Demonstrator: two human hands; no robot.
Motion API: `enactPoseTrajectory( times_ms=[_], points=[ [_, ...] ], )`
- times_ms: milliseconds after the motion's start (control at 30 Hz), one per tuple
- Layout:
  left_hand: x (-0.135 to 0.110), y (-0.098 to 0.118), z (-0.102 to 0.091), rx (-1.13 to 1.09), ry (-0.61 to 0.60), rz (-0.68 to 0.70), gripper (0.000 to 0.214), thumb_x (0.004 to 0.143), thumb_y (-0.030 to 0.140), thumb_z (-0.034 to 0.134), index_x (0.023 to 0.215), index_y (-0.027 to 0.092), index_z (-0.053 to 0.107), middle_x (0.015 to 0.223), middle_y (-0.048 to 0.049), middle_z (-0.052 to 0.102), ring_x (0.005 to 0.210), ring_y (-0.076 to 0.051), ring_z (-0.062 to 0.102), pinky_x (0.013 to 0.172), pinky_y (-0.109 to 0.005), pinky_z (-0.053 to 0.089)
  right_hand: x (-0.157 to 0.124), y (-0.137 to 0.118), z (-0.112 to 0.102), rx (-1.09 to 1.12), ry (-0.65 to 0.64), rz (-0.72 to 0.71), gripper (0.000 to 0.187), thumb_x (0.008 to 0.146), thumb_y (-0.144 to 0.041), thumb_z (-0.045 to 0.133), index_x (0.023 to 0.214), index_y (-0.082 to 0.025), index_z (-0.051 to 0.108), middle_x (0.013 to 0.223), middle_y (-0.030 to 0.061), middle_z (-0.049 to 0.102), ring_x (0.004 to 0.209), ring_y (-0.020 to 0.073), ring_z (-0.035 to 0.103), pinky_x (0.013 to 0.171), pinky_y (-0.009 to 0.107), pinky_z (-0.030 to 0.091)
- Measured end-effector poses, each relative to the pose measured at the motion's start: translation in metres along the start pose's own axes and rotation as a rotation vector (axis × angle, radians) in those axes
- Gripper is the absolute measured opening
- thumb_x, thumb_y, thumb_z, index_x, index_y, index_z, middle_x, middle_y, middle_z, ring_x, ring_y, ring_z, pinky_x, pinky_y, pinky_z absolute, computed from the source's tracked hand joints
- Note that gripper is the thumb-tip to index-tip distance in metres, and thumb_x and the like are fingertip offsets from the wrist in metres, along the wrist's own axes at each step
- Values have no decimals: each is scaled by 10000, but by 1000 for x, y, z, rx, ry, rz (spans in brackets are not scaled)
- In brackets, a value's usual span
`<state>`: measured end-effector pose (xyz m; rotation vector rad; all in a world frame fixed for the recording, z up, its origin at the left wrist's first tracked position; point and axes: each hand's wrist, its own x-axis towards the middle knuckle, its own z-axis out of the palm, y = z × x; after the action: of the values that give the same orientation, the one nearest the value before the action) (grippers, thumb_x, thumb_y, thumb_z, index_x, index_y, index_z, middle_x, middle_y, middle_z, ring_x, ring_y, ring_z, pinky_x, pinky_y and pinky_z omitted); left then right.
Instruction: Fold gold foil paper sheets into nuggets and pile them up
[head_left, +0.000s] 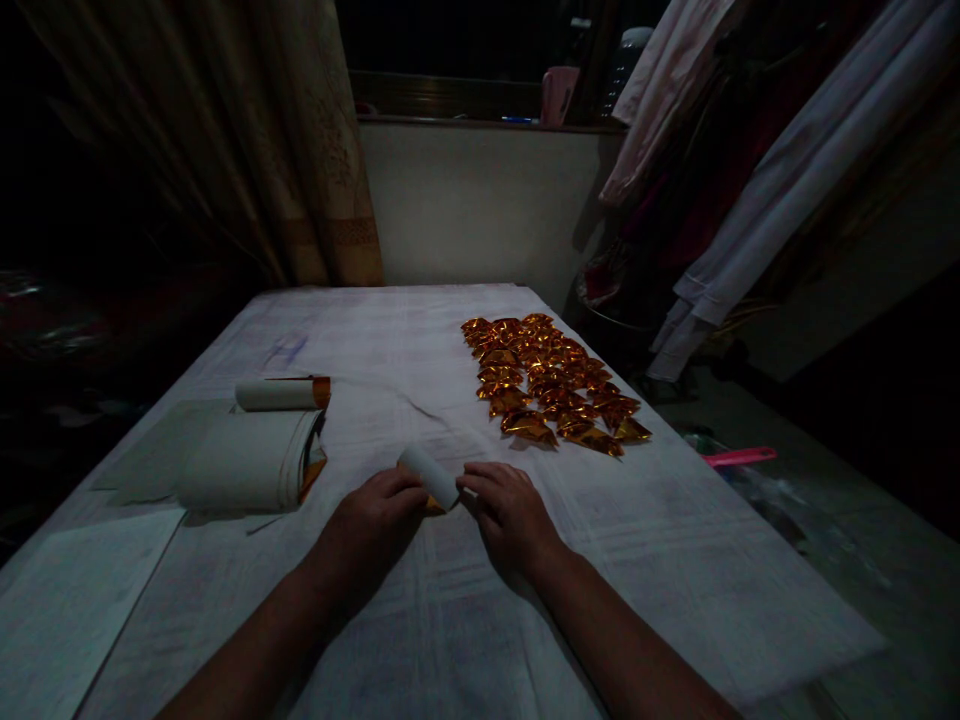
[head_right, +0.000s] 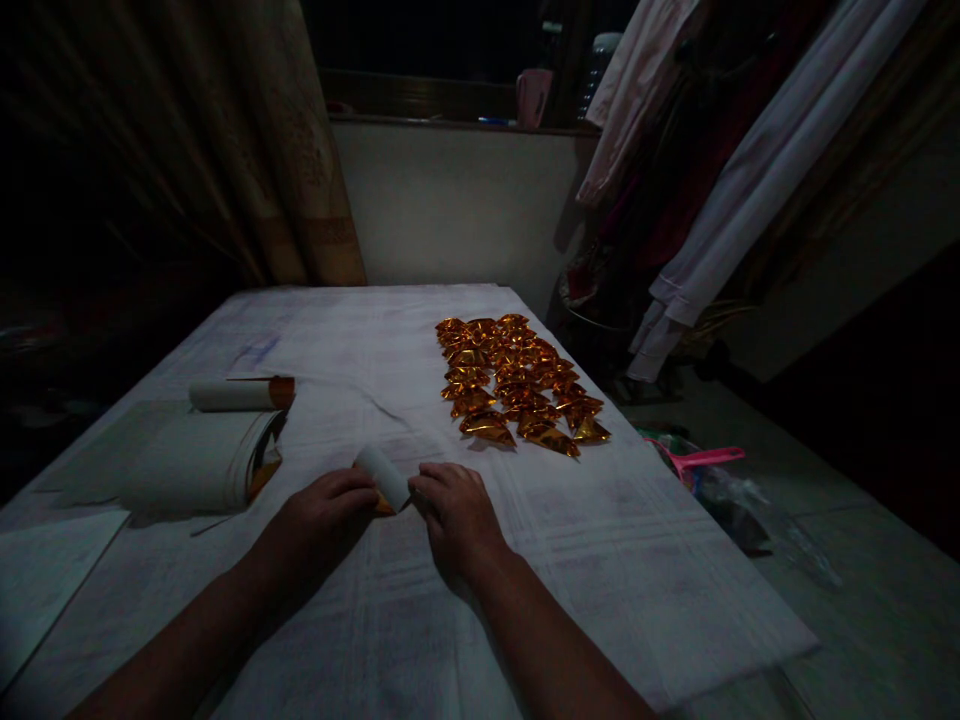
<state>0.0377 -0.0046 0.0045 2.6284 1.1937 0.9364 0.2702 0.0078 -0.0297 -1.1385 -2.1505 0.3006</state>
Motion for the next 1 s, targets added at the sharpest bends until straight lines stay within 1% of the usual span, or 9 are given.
enactPoseTrajectory(
  times_ms=[133, 267, 333, 433, 633, 733, 833, 933, 1000],
  points=[
    [-4, -4, -2, -122, -28, -7, 200, 970, 141, 522, 1057, 226, 681, 1113, -71, 720, 1046, -179, 667, 926, -322, 560, 2, -3, 0, -10, -11, -91, 329, 887, -133, 650, 1183, -272, 684, 1163, 79, 725, 1038, 234, 653, 844, 372, 490],
    [-5, -6, -7, -149, -126, -34, 207, 936, 146, 557, 1082, 232, 677, 1110, -62, 711, 1097, -198, 648, 1102, -424, 472, 5, -4, 3, -61, 5, -150, 220, 922, -196, 662, 1120, -279, 709, 1078, 61, 736, 950, 211, 653, 794, 337, 465],
    [-4, -8, -8, -149, -144, -36, 184, 928, 177, 581, 1071, 231, 683, 1087, -60, 714, 1091, -207, 650, 1124, -446, 454, 7, -5, 4, -87, -3, -170, 182, 921, -217, 677, 1087, -281, 718, 1043, 47, 739, 910, 197, 646, 775, 323, 449],
    [-4, -12, -7, -141, -150, -22, 155, 961, 217, 559, 1058, 227, 679, 1079, -61, 715, 1103, -206, 647, 1127, -447, 455, 10, -7, 5, -132, -23, -210, 152, 914, -221, 692, 1053, -276, 719, 987, 26, 743, 859, 178, 631, 751, 308, 424],
    [-6, -15, -3, -111, -111, 8, 196, 991, 195, 514, 1103, 223, 673, 1135, -72, 713, 1195, -209, 614, 1142, -459, 447, 17, -10, 3, -205, -118, -274, 87, 908, -180, 684, 960, -243, 715, 912, 15, 736, 824, 166, 620, 752, 302, 422],
    [-6, -14, -4, -117, -113, 1, 209, 1006, 198, 505, 1134, 219, 668, 1157, -74, 714, 1223, -205, 598, 1124, -439, 469, 23, -7, 0, -226, -151, -292, 147, 908, -187, 678, 1035, -250, 717, 977, 35, 739, 886, 185, 638, 781, 311, 453],
    [-7, -15, -4, -108, -108, -6, 227, 1011, 190, 494, 1161, 221, 663, 1204, -75, 712, 1290, -211, 563, 1108, -425, 486, 28, -3, -4, -224, -148, -295, 273, 914, -187, 650, 1180, -239, 686, 1195, 105, 704, 1042, 233, 640, 852, 361, 485],
    [-9, -20, -1, -79, -112, -5, 244, 1009, 191, 502, 1200, 224, 651, 1263, -78, 698, 1327, -218, 545, 1118, -438, 474, 28, -1, -5, -179, -157, -244, 445, 893, -164, 627, 1336, -195, 600, 1336, 163, 632, 1176, 271, 599, 929, 413, 490],
    [-11, -23, 0, -69, -109, -14, 239, 1007, 196, 505, 1196, 223, 651, 1277, -84, 694, 1321, -224, 555, 1112, -448, 475, 26, -2, -3, -131, -173, -191, 535, 866, -140, 617, 1394, -186, 548, 1345, 158, 626, 1199, 270, 587, 959, 424, 483]
  ],
)
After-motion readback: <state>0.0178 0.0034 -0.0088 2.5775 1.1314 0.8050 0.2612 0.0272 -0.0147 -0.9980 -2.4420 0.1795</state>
